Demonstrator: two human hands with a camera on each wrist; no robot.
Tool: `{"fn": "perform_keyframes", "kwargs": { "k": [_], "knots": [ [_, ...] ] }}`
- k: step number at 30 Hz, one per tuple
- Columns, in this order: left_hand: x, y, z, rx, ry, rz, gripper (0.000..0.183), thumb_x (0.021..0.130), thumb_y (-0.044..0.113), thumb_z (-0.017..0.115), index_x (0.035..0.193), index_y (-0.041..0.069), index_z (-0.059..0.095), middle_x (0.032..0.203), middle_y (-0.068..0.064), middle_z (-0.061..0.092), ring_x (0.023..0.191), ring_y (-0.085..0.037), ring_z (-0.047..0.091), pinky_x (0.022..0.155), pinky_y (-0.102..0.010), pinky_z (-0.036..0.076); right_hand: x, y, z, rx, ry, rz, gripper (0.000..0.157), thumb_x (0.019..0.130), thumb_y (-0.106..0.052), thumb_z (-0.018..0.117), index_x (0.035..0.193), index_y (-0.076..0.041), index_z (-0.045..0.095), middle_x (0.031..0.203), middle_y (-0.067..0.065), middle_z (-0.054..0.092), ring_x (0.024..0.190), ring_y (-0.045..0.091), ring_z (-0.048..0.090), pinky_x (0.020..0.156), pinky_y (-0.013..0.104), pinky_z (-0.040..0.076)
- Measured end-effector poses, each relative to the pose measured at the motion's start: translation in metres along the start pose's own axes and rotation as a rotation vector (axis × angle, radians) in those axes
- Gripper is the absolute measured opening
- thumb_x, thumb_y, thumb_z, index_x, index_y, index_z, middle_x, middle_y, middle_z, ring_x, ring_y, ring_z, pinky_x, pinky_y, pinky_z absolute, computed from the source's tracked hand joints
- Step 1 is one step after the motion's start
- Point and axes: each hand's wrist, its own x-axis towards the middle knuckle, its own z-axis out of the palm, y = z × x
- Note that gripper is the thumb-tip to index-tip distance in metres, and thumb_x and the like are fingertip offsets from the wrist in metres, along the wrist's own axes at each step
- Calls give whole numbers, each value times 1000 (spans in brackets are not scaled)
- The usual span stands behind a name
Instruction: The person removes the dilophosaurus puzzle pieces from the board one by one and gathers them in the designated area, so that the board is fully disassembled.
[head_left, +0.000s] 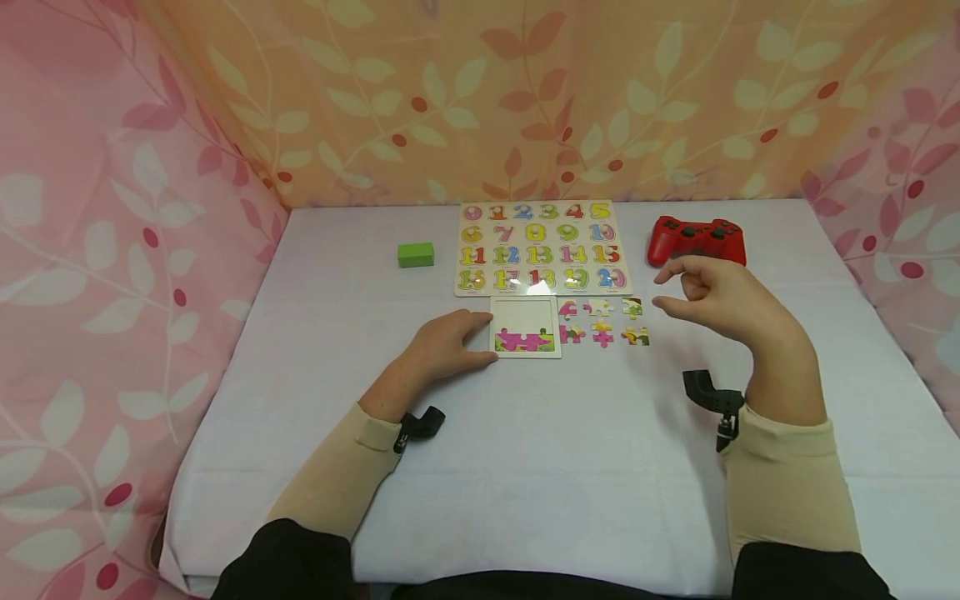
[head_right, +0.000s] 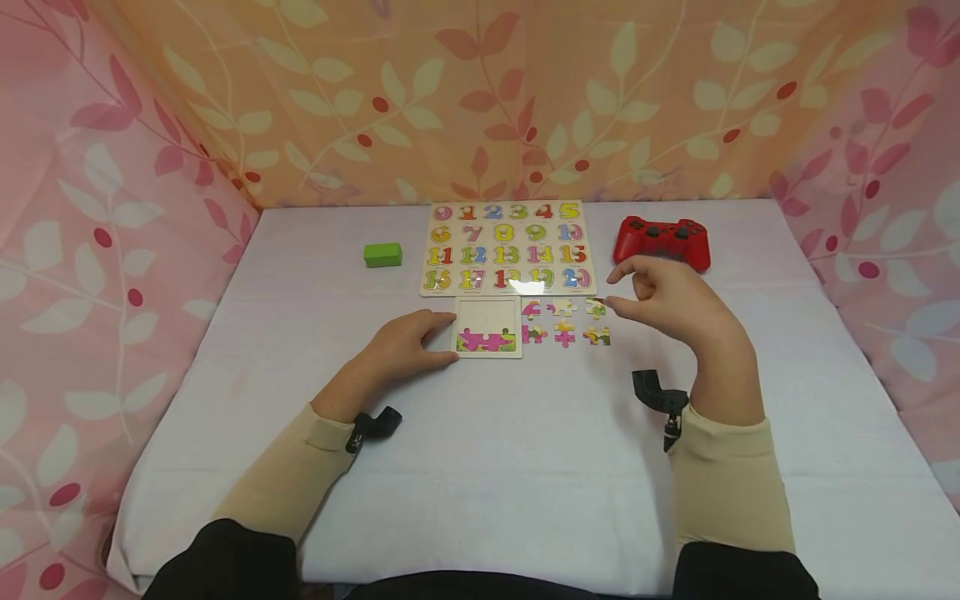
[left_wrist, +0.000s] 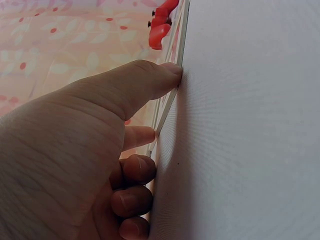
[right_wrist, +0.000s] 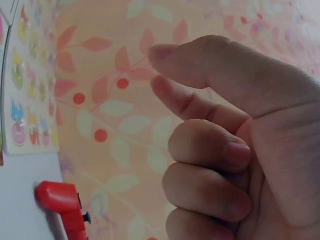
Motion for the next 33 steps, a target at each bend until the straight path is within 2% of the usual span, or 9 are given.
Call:
{"fn": "perform_keyframes", "kwargs": {
  "k": [7,14,20,28,33],
  "knots": [
    [0,0,1,1,1,-4,75,87,49,79,149,16,55,134,-3,63,121,-19,57,104,-42,47,-9,-21,5,22,151,-102,30,89,-31,82,112,-15,71,67,5,35,59,18,35,53,34,33],
    [0,0,1,-3,-3,-8,75,87,49,79,149,16,55,135,-2,63,123,-19,56,105,-42,46,-11,-45,20,21,254,-292,27,87,-17,83,112,-13,74,63,0,32,56,15,32,51,32,30],
    [0,0,0,0,3,0,74,87,49,78,149,16,55,136,-3,63,125,-20,56,105,-43,46,-10,-62,34,-10,204,-405,30,88,-15,81,116,-10,73,62,-5,33,55,11,34,52,28,31],
    [-1,1,-1,6,3,1,74,87,49,78,149,16,55,134,-3,63,121,-19,57,103,-42,47,-3,-79,62,-56,87,-406,36,92,-22,77,126,-14,71,63,-3,38,57,14,37,53,32,31],
    [0,1,0,6,5,-2,74,87,49,78,149,15,55,140,-3,61,129,-21,55,107,-43,45,3,-86,84,-87,52,-429,43,91,-24,78,132,-16,69,61,-3,40,55,14,37,52,32,31]
  ]
}}
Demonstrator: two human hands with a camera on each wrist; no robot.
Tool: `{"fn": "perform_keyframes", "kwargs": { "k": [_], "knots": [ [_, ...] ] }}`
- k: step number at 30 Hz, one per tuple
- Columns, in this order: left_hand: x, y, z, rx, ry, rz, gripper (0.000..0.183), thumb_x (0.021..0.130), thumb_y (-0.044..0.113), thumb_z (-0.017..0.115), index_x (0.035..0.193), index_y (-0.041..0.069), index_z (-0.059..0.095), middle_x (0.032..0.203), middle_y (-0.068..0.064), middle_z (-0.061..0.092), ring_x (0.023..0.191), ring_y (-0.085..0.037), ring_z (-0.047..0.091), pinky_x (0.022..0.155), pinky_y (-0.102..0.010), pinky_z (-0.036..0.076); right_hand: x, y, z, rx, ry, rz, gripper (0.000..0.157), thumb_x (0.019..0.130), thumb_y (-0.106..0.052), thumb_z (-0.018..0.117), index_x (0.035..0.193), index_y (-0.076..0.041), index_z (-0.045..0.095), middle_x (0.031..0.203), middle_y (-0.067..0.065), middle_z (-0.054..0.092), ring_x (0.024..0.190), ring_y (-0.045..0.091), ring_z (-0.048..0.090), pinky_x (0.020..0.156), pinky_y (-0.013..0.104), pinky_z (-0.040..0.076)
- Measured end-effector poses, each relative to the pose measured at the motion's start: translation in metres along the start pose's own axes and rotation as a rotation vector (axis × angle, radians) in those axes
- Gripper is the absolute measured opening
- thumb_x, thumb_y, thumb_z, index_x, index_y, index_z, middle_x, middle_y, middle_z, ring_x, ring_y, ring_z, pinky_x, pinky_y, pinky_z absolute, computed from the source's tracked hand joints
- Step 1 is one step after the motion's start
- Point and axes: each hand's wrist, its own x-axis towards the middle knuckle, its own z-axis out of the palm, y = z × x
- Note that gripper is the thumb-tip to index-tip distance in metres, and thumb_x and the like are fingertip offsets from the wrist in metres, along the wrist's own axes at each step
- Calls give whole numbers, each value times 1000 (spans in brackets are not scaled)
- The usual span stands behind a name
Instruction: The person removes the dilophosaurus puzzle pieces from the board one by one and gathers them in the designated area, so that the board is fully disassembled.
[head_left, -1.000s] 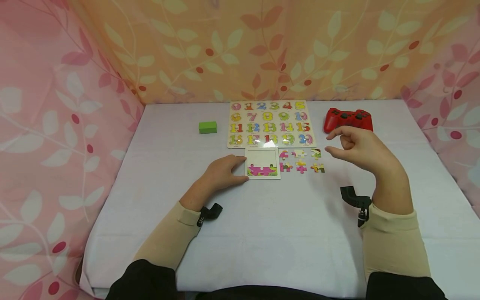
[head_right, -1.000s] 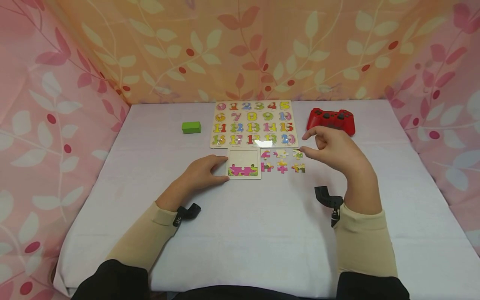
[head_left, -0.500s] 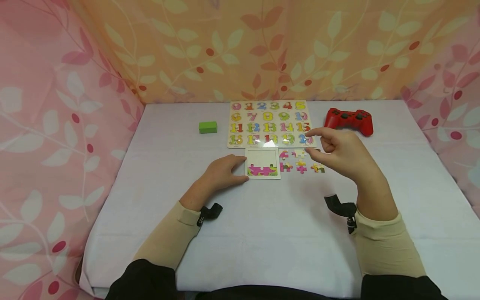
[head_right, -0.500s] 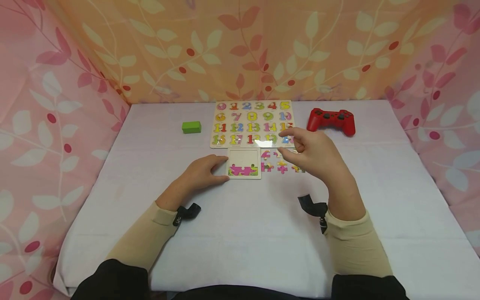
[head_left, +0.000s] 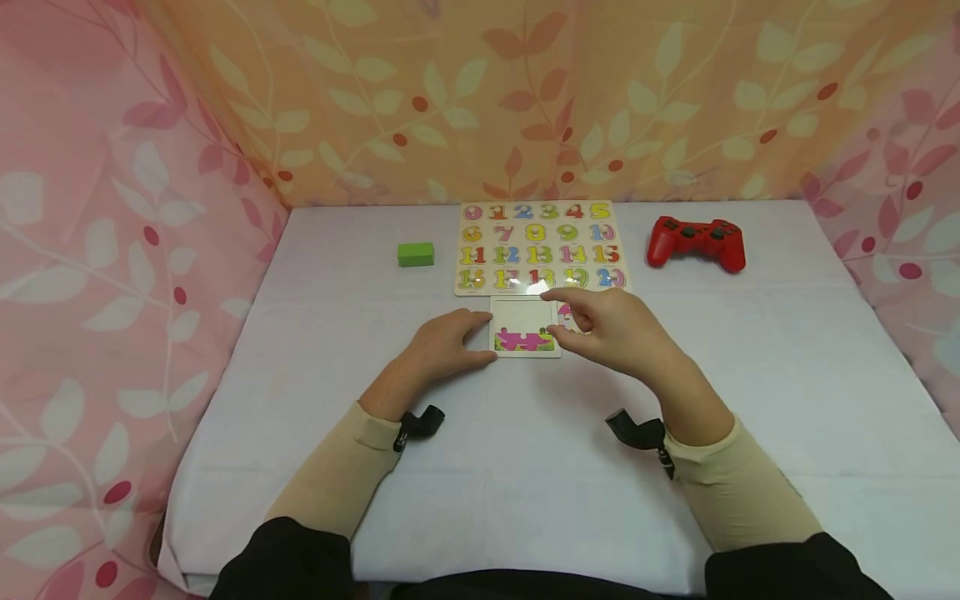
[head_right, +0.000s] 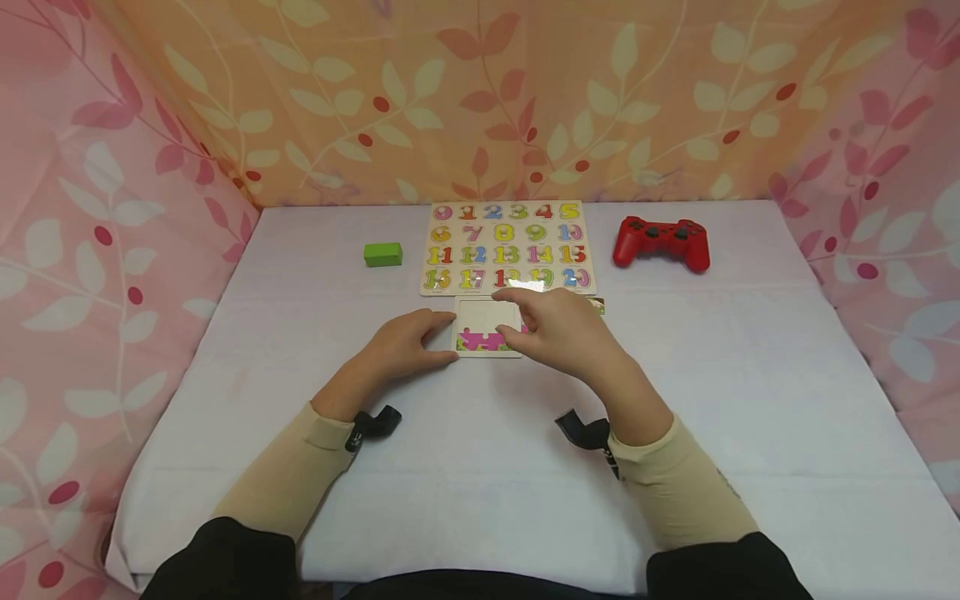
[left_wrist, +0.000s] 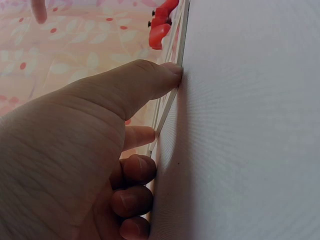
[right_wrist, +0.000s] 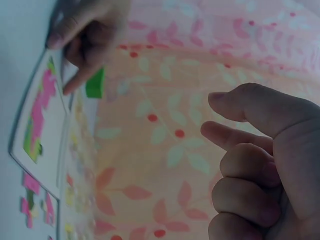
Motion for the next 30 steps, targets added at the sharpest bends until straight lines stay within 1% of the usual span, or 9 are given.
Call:
{"fn": "perform_keyframes", "kwargs": {
  "k": [4,7,11,15,20,24,27,28,30],
  "knots": [
    [0,-1,1,2,-1,-8,74,88,50,78,149,16,55,143,-3,59,133,-22,53,109,-44,43,7,-5,16,-16,-39,-14,43,91,-26,78,131,-16,69,62,-4,43,55,13,38,52,31,31],
    [0,-1,0,0,-4,-10,74,88,50,78,150,17,54,143,-3,59,133,-22,52,109,-45,43,12,-7,28,-25,-72,-3,42,90,-27,77,130,-17,70,63,-5,46,56,13,41,53,32,33],
    [0,0,-1,-1,-8,-12,75,88,51,77,150,17,54,144,-3,59,134,-22,52,110,-45,42,17,-7,42,-9,-138,48,44,90,-29,76,132,-17,69,64,-4,50,57,14,45,52,32,35],
    [0,-1,-1,0,-9,-9,75,88,51,77,150,17,54,144,-3,59,134,-22,52,110,-45,43,21,-5,55,-7,-219,107,53,90,-35,77,138,-15,66,66,-3,54,60,16,49,53,32,38],
    [0,0,-2,-1,-1,4,74,88,50,78,149,16,55,142,-3,60,133,-22,53,109,-45,43,26,2,68,17,-279,136,60,90,-37,78,143,-13,61,67,-1,54,62,18,50,55,34,39],
    [-1,1,-2,-4,3,11,73,88,49,78,149,15,55,143,-4,60,134,-22,52,110,-45,42,28,10,78,23,-333,152,65,92,-37,76,148,-11,55,72,2,56,69,21,52,62,37,42],
    [-2,1,-2,-4,3,13,73,88,49,78,149,15,55,144,-4,59,135,-23,52,110,-45,42,30,14,84,29,-356,162,68,93,-37,75,152,-12,51,87,4,66,80,22,55,73,40,47],
    [-2,1,-3,-4,4,14,73,88,49,78,149,14,55,144,-5,59,135,-23,52,111,-45,42,30,16,85,38,-360,162,68,94,-36,74,152,-12,50,90,6,67,82,23,56,75,42,47],
    [-2,2,-3,-4,2,16,73,88,49,78,149,14,55,144,-5,59,135,-24,52,110,-45,42,31,17,87,49,-362,156,66,94,-35,73,152,-13,50,92,5,68,83,23,56,76,42,48]
  ]
}}
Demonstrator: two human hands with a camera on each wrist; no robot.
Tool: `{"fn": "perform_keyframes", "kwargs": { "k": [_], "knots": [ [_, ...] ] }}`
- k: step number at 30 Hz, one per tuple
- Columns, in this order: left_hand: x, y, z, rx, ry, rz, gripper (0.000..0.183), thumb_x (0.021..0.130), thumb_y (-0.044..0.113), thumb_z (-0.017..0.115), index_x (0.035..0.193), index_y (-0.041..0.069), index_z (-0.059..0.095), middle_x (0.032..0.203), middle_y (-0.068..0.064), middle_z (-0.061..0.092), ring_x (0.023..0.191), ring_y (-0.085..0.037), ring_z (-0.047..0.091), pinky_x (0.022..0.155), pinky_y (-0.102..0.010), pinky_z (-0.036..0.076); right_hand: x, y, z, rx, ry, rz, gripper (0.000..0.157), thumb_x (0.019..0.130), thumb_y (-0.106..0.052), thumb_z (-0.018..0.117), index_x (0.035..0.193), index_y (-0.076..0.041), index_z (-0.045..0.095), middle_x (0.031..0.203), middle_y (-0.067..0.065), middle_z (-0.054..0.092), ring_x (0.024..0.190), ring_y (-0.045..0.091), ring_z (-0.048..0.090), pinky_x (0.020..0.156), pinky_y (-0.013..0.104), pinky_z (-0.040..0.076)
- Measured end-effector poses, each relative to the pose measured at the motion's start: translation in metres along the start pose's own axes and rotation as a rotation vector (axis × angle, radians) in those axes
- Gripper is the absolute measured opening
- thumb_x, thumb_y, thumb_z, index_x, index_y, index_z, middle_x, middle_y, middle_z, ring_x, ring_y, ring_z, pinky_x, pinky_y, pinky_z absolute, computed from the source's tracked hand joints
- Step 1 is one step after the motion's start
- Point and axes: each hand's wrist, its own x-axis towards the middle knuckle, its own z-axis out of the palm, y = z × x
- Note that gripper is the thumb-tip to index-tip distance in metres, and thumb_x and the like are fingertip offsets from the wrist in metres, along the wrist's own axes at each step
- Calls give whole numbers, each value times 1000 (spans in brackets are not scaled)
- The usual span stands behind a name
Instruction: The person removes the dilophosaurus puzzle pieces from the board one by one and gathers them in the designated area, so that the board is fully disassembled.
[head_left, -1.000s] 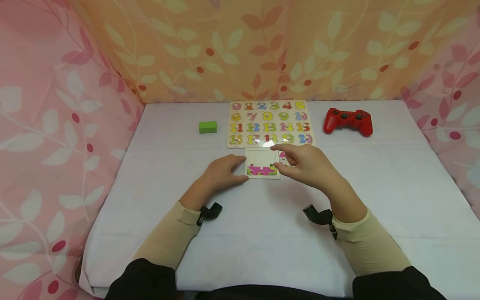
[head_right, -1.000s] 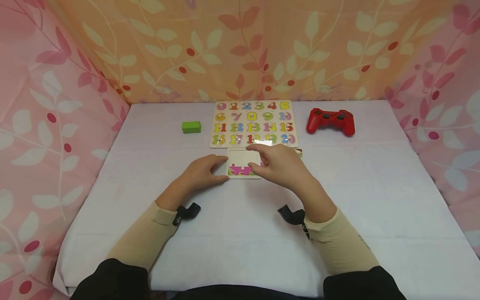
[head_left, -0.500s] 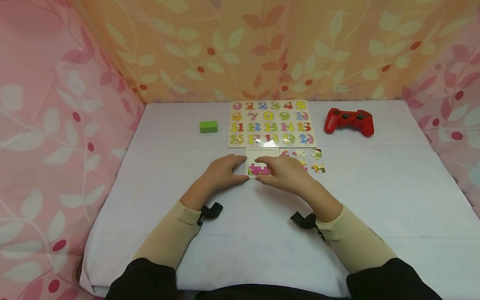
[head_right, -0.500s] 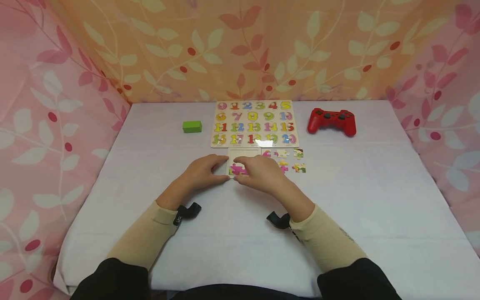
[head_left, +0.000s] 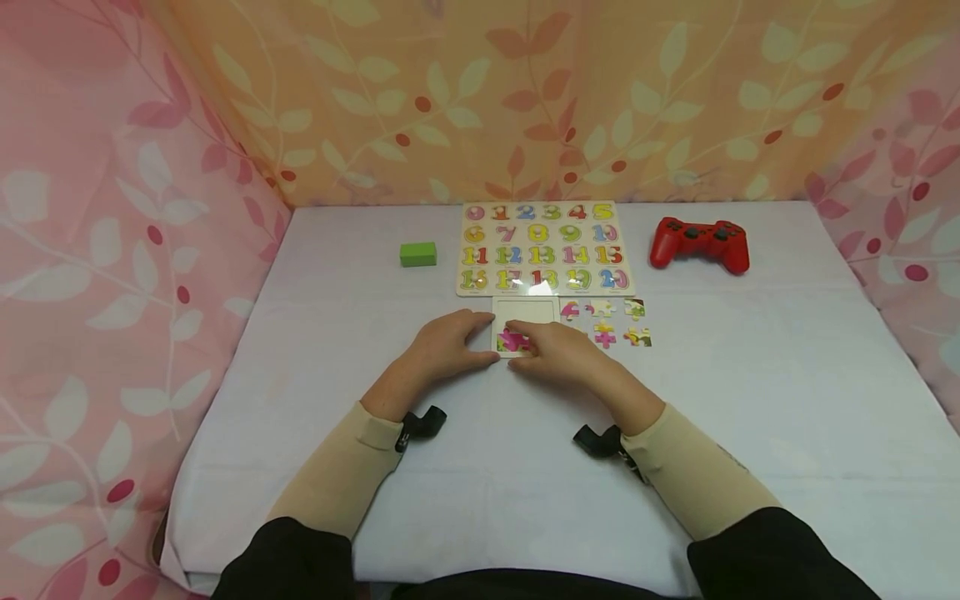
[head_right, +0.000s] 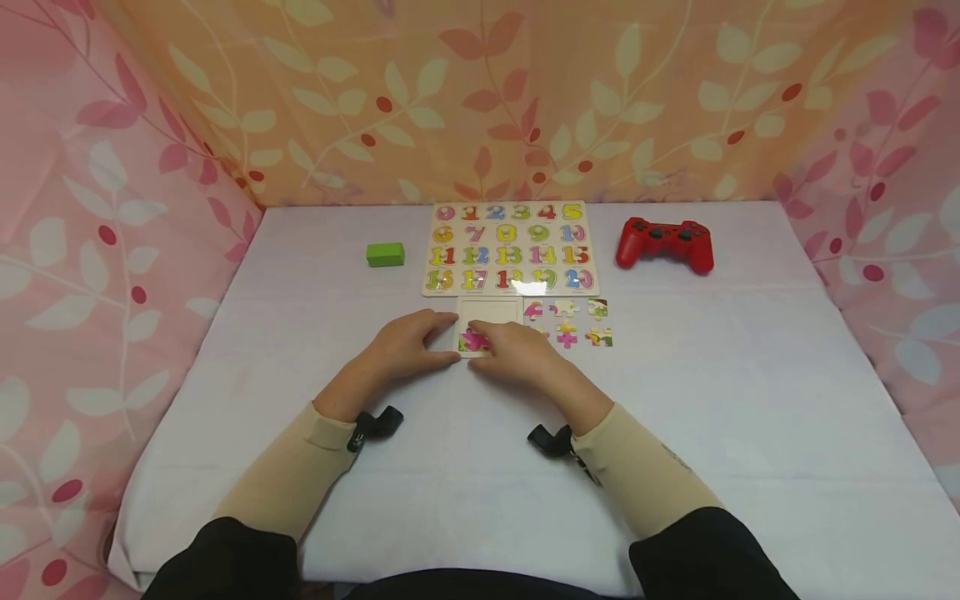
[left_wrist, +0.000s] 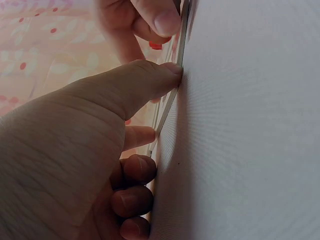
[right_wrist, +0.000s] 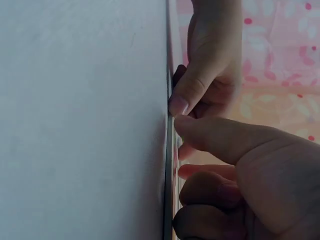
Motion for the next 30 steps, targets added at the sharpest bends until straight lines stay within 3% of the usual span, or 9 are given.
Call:
{"fn": "perform_keyframes", "kwargs": {
  "k": [4,10,15,19,30],
  "knots": [
    [0,1,0,1,-2,3,73,88,48,78,148,13,56,143,-5,60,135,-23,52,110,-45,42,3,3,2,29,6,-16,61,95,-29,73,149,-12,54,80,5,63,75,22,53,68,40,43],
    [1,1,0,6,1,-1,72,88,48,78,148,14,56,143,-5,60,134,-23,53,110,-44,43,9,3,7,79,80,0,51,91,-24,76,139,-11,62,90,3,69,79,19,57,69,36,45],
    [1,0,0,4,-1,-2,73,89,49,77,148,14,56,144,-5,59,135,-23,52,110,-44,42,13,3,10,149,115,29,49,88,-20,79,133,-10,62,69,0,55,64,16,47,59,32,35],
    [1,-1,0,15,-2,3,73,88,49,77,148,14,56,141,-5,61,133,-23,54,109,-44,43,12,1,11,194,143,34,48,87,-18,81,131,-11,62,62,-1,48,57,13,41,54,30,30],
    [2,-2,0,14,-4,4,73,88,51,77,148,15,56,141,-4,61,132,-22,54,109,-43,43,13,4,11,212,200,-40,41,89,-7,74,128,-16,66,61,-2,44,56,14,37,55,31,29]
  ]
}}
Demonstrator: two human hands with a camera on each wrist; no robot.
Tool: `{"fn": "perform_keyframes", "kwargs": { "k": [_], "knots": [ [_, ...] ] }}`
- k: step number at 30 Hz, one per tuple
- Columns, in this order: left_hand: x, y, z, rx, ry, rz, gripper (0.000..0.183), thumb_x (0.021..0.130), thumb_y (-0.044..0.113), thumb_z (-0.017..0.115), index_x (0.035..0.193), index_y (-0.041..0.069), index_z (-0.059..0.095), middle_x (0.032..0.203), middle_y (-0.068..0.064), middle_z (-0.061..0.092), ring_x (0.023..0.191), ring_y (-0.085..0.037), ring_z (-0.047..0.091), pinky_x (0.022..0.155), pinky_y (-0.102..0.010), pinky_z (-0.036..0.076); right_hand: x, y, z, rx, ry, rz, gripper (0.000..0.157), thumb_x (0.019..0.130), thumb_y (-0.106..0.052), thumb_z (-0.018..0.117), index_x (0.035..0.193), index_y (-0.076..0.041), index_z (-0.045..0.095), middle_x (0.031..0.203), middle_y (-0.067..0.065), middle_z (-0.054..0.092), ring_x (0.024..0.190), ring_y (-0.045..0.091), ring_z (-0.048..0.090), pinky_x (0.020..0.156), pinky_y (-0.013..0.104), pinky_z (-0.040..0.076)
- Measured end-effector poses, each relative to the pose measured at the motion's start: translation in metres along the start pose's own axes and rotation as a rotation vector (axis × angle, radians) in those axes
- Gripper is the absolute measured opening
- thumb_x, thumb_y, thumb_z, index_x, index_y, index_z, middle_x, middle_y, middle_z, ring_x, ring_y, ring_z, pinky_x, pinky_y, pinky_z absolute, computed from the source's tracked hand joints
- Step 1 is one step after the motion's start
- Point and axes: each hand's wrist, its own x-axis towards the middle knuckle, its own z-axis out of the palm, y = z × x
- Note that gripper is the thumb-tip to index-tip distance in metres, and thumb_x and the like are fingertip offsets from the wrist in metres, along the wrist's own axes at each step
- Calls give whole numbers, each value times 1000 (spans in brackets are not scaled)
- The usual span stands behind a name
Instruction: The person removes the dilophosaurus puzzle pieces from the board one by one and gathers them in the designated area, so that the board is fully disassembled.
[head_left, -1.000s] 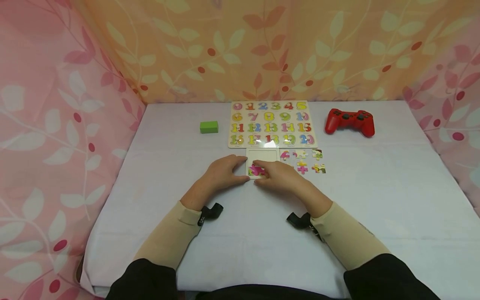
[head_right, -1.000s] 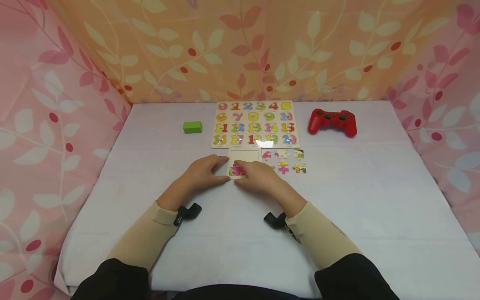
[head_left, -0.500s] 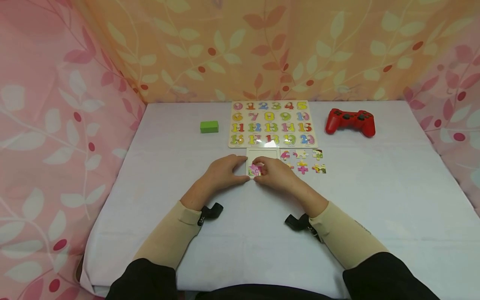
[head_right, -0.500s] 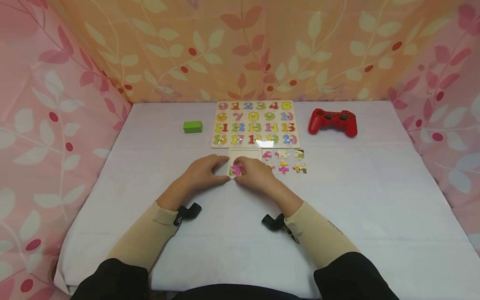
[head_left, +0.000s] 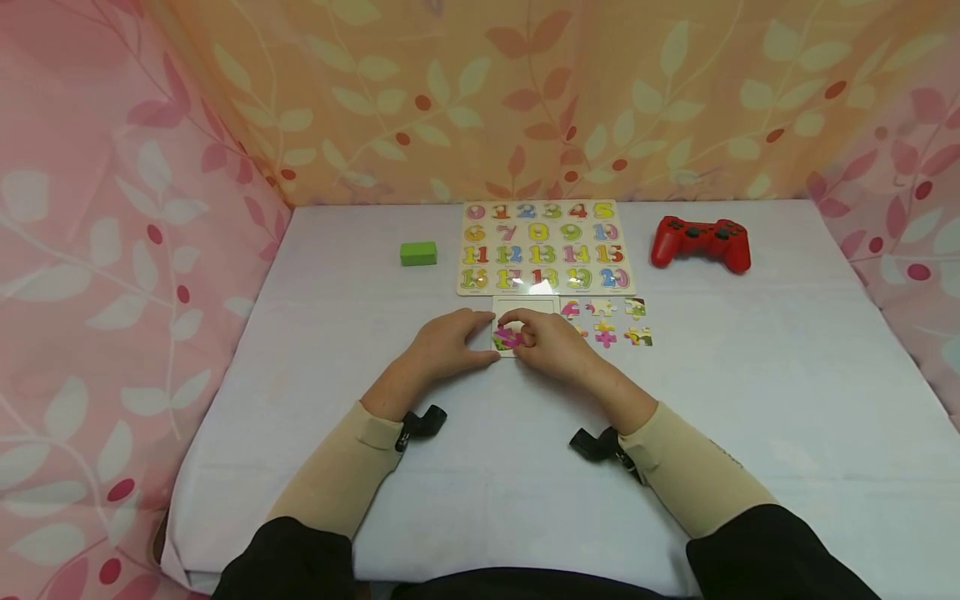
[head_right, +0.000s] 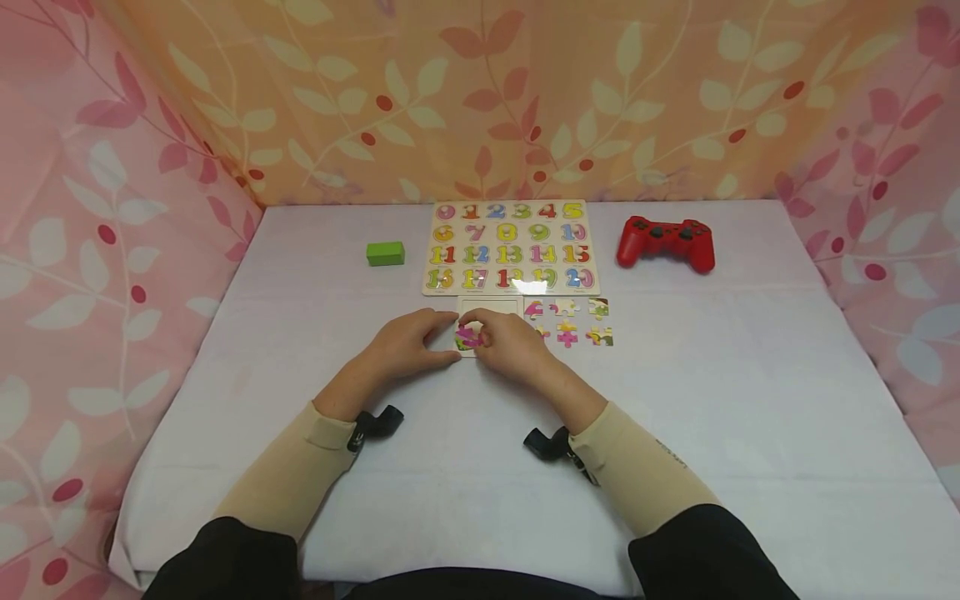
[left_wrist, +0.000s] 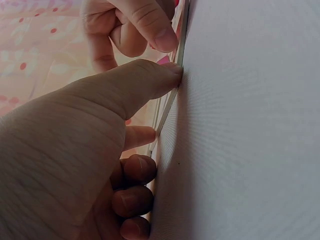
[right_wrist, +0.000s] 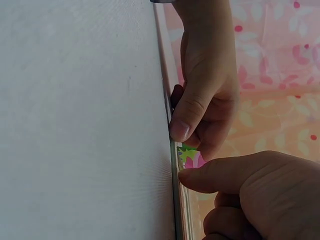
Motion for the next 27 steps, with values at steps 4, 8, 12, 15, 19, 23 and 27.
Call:
{"fn": "perform_keyframes", "kwargs": {
  "k": [4,8,12,15,19,23,27],
  "knots": [
    [0,0,0,-8,1,-2,73,88,50,77,148,15,56,143,-4,60,133,-22,53,109,-44,43,1,2,1,-44,15,-43,40,90,-5,72,128,-17,67,61,-3,44,56,13,38,55,31,29],
    [0,-1,1,-5,5,4,73,88,51,77,148,15,56,141,-4,61,132,-22,54,109,-43,43,1,3,1,-94,17,-80,39,92,-8,72,130,-19,67,61,-4,46,56,13,39,55,31,30],
    [0,-2,2,-1,8,4,73,88,51,77,148,16,56,139,-3,62,129,-21,55,107,-42,44,1,3,-1,-128,-11,-75,40,94,-13,73,132,-18,65,62,-4,47,57,14,41,55,31,31],
    [1,-2,2,1,7,1,72,88,50,77,148,16,56,139,-3,62,129,-21,55,107,-42,44,1,2,-4,-162,-28,-43,40,93,-16,74,133,-17,65,63,-2,49,58,15,42,55,32,32],
    [1,-1,2,0,3,-10,72,88,51,78,148,17,57,139,-3,62,130,-21,55,108,-43,44,-1,-1,-8,-213,-41,20,43,90,-23,78,130,-16,65,70,-2,57,63,17,50,58,33,39],
    [0,-1,2,2,5,-14,72,88,51,78,147,17,57,139,-3,62,129,-21,55,108,-43,44,-2,-3,-9,-211,-38,71,43,87,-28,81,125,-15,65,73,-1,61,65,18,54,58,34,42],
    [1,-1,2,9,6,-6,71,88,50,77,148,17,56,139,-3,61,130,-20,55,108,-42,44,-1,-2,-8,-185,-19,109,39,86,-32,83,117,-14,66,71,0,61,65,19,53,59,35,41]
  ]
}}
